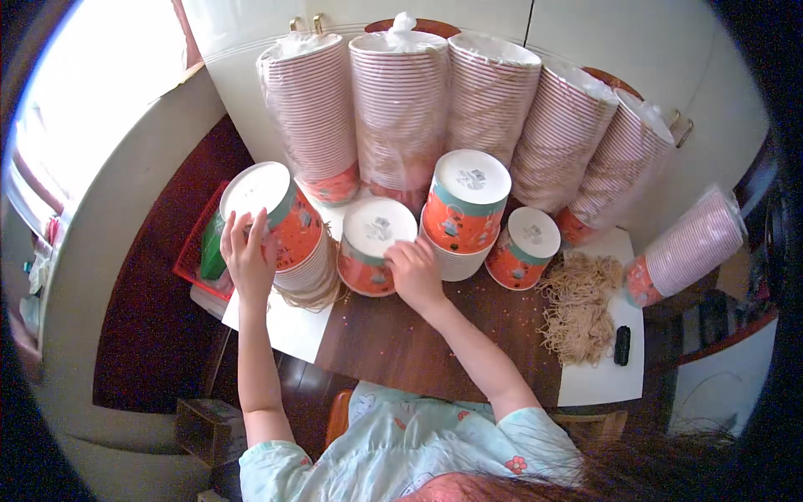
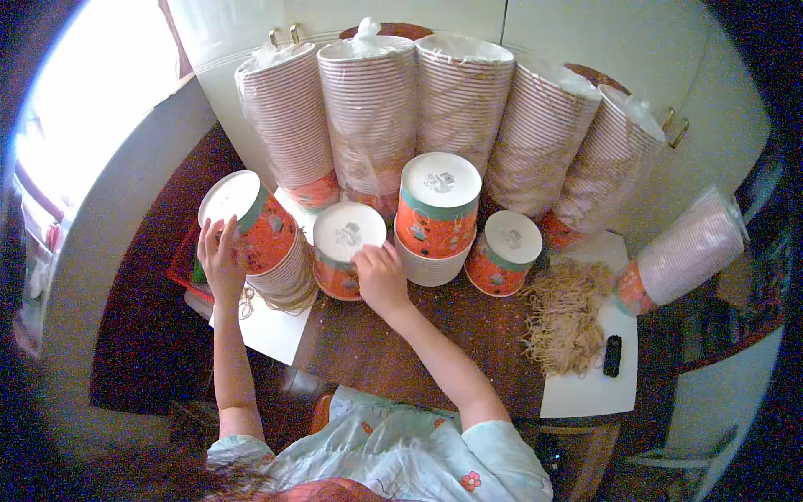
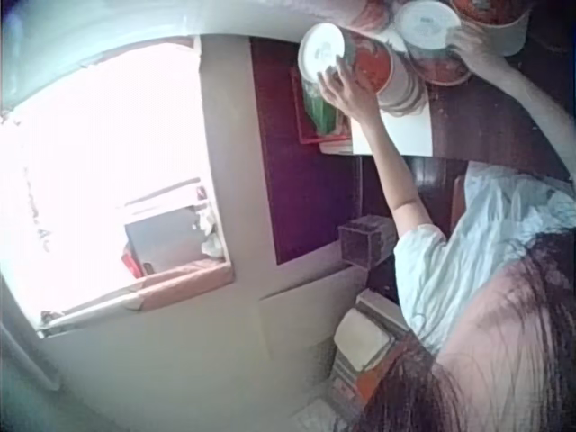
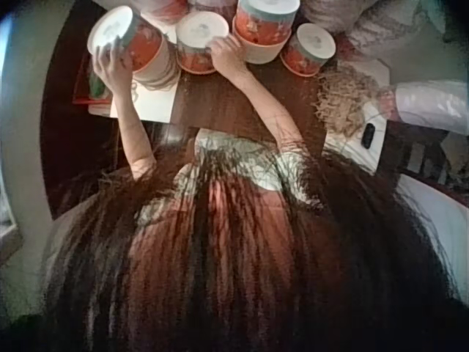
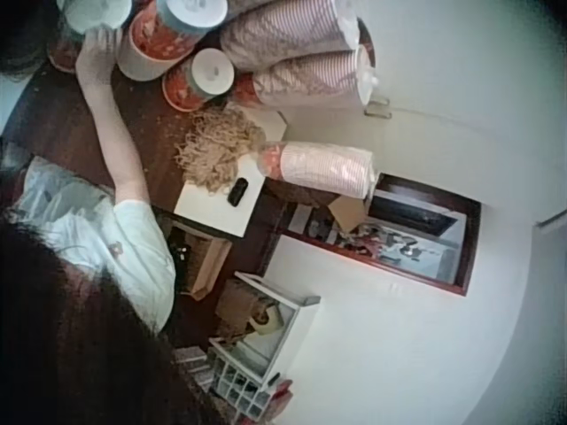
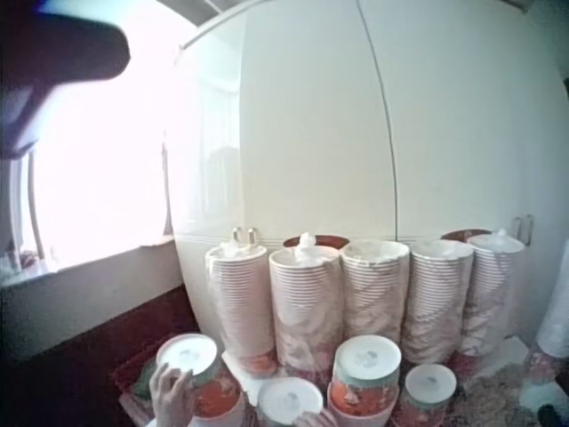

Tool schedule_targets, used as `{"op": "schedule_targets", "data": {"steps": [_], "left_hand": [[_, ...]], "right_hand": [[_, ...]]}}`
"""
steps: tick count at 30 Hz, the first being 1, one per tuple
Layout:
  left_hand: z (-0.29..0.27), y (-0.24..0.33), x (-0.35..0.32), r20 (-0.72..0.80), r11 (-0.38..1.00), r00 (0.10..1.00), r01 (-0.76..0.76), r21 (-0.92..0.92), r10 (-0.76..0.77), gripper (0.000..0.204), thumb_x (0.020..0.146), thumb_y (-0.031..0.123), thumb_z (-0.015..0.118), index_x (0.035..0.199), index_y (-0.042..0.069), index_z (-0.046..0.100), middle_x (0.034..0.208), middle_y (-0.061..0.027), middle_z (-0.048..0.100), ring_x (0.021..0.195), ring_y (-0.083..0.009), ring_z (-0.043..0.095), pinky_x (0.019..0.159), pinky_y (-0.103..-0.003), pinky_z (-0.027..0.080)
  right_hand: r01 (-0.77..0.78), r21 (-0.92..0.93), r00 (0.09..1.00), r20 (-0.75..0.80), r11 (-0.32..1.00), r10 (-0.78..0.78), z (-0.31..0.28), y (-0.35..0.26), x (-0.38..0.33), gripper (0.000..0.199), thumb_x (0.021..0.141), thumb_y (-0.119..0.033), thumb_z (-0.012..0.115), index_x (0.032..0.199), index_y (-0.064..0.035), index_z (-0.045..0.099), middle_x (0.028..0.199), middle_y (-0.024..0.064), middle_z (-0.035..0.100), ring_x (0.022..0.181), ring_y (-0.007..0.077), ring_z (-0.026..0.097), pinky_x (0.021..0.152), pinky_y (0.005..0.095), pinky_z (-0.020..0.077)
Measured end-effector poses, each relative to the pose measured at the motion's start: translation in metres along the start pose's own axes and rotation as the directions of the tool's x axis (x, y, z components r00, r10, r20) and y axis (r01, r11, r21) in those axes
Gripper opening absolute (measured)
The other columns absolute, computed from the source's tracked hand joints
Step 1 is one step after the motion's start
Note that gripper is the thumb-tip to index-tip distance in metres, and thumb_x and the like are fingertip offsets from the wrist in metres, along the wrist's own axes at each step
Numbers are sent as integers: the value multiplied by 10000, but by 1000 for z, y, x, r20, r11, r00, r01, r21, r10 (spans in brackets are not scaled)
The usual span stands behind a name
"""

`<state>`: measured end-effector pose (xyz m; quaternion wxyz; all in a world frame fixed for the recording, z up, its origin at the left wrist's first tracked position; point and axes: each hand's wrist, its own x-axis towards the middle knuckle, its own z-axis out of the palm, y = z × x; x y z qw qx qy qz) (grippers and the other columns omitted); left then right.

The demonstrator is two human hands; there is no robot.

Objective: Threading and tying twine strings onto paper cups as part of a packaging process.

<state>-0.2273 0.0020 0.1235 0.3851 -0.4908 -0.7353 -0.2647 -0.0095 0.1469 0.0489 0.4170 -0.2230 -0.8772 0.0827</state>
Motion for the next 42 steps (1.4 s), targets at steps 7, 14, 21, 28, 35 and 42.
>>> {"op": "schedule_targets", "data": {"steps": [7,14,21,28,35,42], "left_hand": [[-13,54,-26,-25,919,999,-48,-392,42,446,747,109,588,1170,29,473,1186,-150,456,1141,-350,400,952,-438,318],[1,133,-48,608,172,730,586,-792,312,508,782,202,560,1228,2,424,1150,-120,486,962,-187,515,778,-281,423],[17,173,-61,699,149,599,709,-690,391,494,760,81,568,1221,-14,416,1056,-73,532,846,-101,527,696,-225,444],[-4,198,-62,701,-87,607,776,-625,374,437,777,38,553,1193,-22,432,1005,-75,552,808,-89,541,656,-215,453],[13,191,-82,847,193,423,847,-496,322,346,772,-27,501,1117,-23,494,887,-79,586,675,-93,574,517,-214,478],[20,203,-93,865,236,386,852,-467,320,323,759,-28,514,1082,-23,525,887,-92,576,675,-102,581,531,-225,487]], "right_hand": [[-421,597,879,85,682,468,-106,5,-92,158,744,14,599,888,-31,552,969,100,603,905,204,587,782,301,454],[-451,831,395,513,-325,762,-136,47,-167,124,845,-179,544,905,-71,534,824,11,585,738,122,578,634,268,495],[-322,819,392,573,-476,720,-123,55,-191,318,853,-203,489,1094,0,536,1049,111,592,914,192,590,797,334,485],[-246,769,297,640,-591,709,-116,71,-205,314,865,-184,454,1104,4,535,1052,118,590,926,204,584,812,335,475],[-862,363,467,295,355,834,-119,87,-227,225,793,-119,598,1008,-54,593,972,102,627,884,165,590,738,292,474],[-714,-412,668,-161,566,726,-159,123,-204,106,767,-144,567,848,-106,625,853,71,581,838,267,539,709,369,465]]}}
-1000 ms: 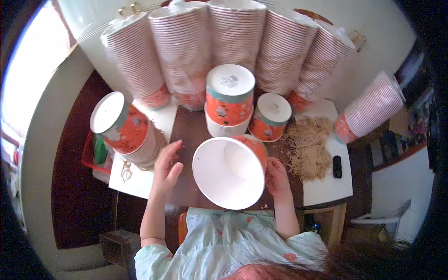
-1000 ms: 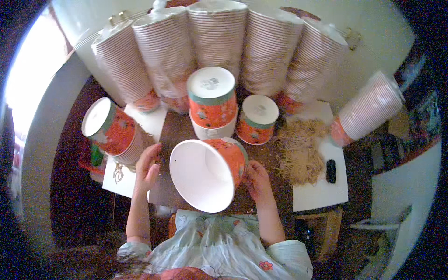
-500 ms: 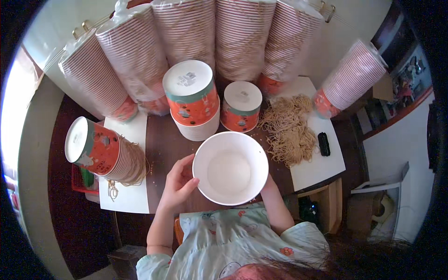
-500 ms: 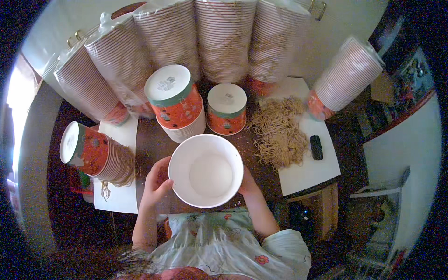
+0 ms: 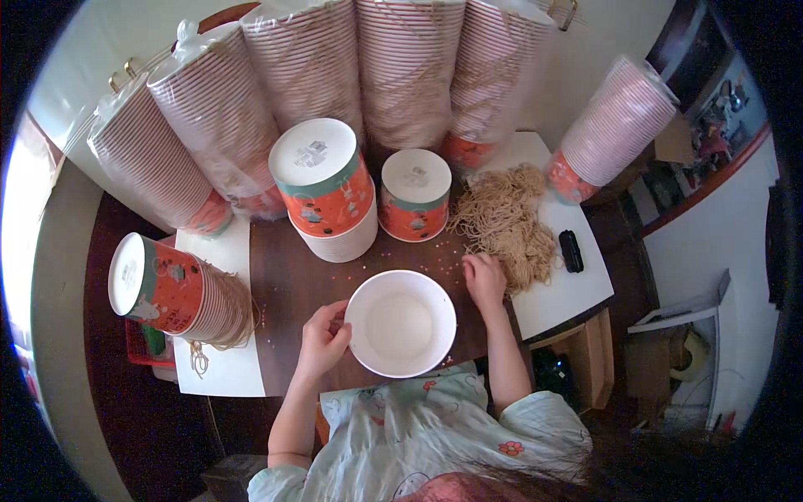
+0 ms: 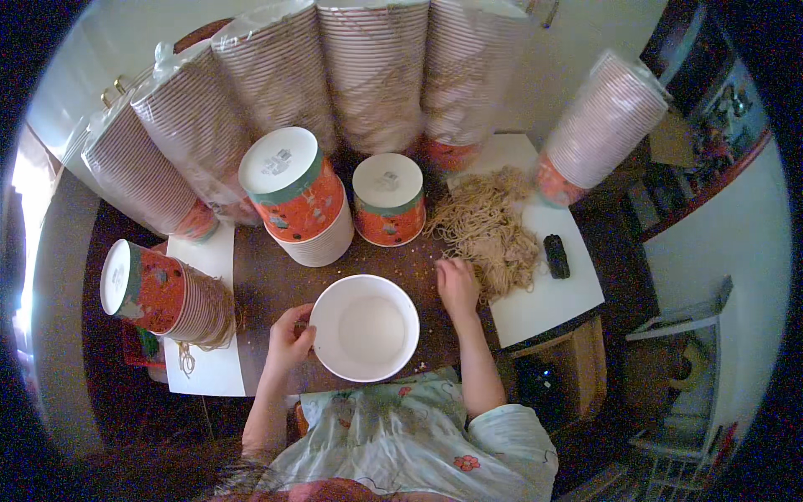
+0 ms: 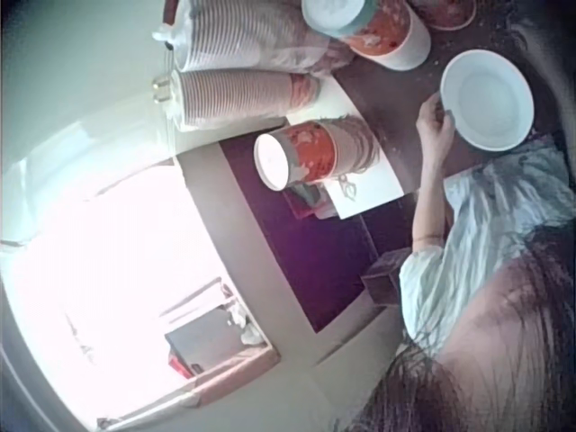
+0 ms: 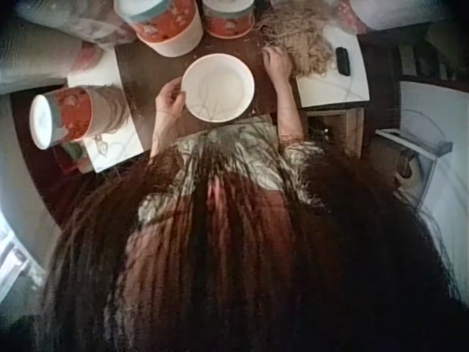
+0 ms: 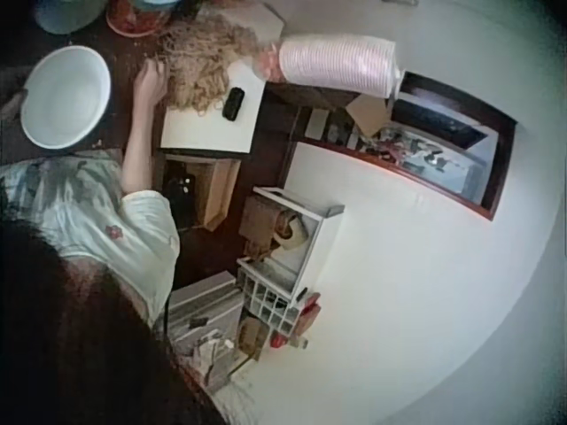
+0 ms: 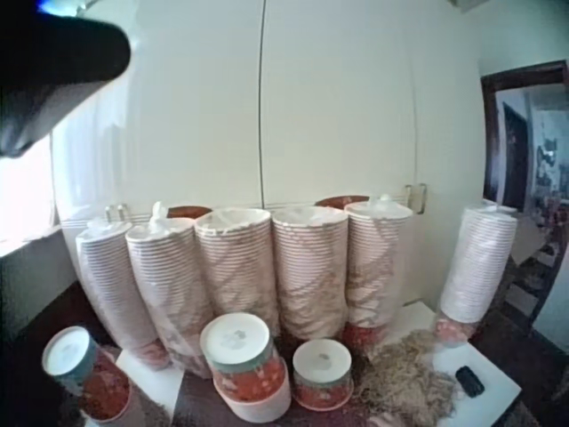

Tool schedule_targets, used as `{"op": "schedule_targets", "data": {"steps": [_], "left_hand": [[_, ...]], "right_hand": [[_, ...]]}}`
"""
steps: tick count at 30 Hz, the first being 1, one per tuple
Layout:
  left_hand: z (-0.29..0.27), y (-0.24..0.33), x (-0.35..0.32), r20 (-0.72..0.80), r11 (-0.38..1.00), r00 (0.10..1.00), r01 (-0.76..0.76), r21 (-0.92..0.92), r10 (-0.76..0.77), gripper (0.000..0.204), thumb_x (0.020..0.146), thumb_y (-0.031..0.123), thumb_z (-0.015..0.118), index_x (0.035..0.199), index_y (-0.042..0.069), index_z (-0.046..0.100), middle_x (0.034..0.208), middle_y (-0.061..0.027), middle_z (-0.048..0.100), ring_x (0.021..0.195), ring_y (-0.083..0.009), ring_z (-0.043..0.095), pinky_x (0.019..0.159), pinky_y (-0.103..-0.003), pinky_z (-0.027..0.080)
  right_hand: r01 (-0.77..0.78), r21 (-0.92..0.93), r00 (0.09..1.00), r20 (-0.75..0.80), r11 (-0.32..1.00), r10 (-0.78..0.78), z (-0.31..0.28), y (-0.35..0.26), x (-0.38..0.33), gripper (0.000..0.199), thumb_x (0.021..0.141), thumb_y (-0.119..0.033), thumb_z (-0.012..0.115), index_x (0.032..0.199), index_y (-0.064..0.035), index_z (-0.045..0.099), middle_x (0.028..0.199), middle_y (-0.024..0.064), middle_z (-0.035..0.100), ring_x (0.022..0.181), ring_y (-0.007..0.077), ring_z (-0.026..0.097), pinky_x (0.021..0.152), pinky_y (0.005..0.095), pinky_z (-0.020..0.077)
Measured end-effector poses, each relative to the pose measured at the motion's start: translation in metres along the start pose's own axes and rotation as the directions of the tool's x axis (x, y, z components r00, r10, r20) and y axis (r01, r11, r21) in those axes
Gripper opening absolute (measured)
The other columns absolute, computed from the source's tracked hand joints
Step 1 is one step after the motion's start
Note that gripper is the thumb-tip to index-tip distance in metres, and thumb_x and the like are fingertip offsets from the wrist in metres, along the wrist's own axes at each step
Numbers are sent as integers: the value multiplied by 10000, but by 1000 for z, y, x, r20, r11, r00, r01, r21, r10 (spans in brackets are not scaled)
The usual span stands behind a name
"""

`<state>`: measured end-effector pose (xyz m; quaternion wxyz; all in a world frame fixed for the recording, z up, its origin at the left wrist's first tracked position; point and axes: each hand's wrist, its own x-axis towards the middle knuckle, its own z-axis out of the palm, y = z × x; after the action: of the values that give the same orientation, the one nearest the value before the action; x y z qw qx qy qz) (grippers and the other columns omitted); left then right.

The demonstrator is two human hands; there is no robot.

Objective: Threading and tying twine strings onto paper cups as part of a packaging process.

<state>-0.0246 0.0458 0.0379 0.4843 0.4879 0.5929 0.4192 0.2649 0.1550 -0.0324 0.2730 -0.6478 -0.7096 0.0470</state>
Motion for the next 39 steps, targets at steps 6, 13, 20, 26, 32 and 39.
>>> {"op": "schedule_targets", "data": {"steps": [6,13,20,26,32,39], "left_hand": [[3,-2,4,-12,997,999,-38,62,39,315,754,-20,539,1068,-10,542,890,-111,571,710,-143,596,572,-239,495],[0,-2,-1,-125,982,979,-150,113,164,279,744,-11,573,1023,0,558,901,-91,556,668,-114,578,554,-225,477],[4,42,8,-152,885,886,-393,251,437,230,733,-23,589,960,13,586,855,-55,541,591,-72,475,506,-195,397],[20,54,18,-91,895,896,-419,149,435,201,736,13,613,936,19,605,822,-47,542,604,-78,478,518,-197,400],[30,51,19,68,938,942,-319,-134,329,188,854,75,499,997,1,595,927,-79,560,798,-139,531,698,-245,429],[45,61,11,301,938,920,-156,-309,252,228,890,120,457,1060,3,554,1013,-59,562,968,-126,496,834,-256,388]], "right_hand": [[139,-242,990,16,960,-140,10,41,39,141,731,-100,551,824,-116,656,863,63,554,909,248,498,759,386,434],[159,-148,977,169,976,-133,-22,9,56,94,724,-125,588,781,-69,639,887,78,579,886,244,522,743,358,435],[-4,782,981,125,623,-151,-77,-49,71,44,825,-66,561,847,-27,559,746,-17,554,673,55,516,614,199,429],[-52,832,920,255,552,-297,-107,-92,61,70,824,-93,567,863,-35,570,748,-28,547,646,30,476,564,191,403],[30,817,867,266,576,-421,-115,-117,45,57,812,-62,565,851,-21,570,760,3,573,667,38,518,563,193,428],[33,821,845,281,570,-455,-103,-122,37,42,816,-22,548,854,-9,561,796,5,556,663,49,530,570,184,448]]}}
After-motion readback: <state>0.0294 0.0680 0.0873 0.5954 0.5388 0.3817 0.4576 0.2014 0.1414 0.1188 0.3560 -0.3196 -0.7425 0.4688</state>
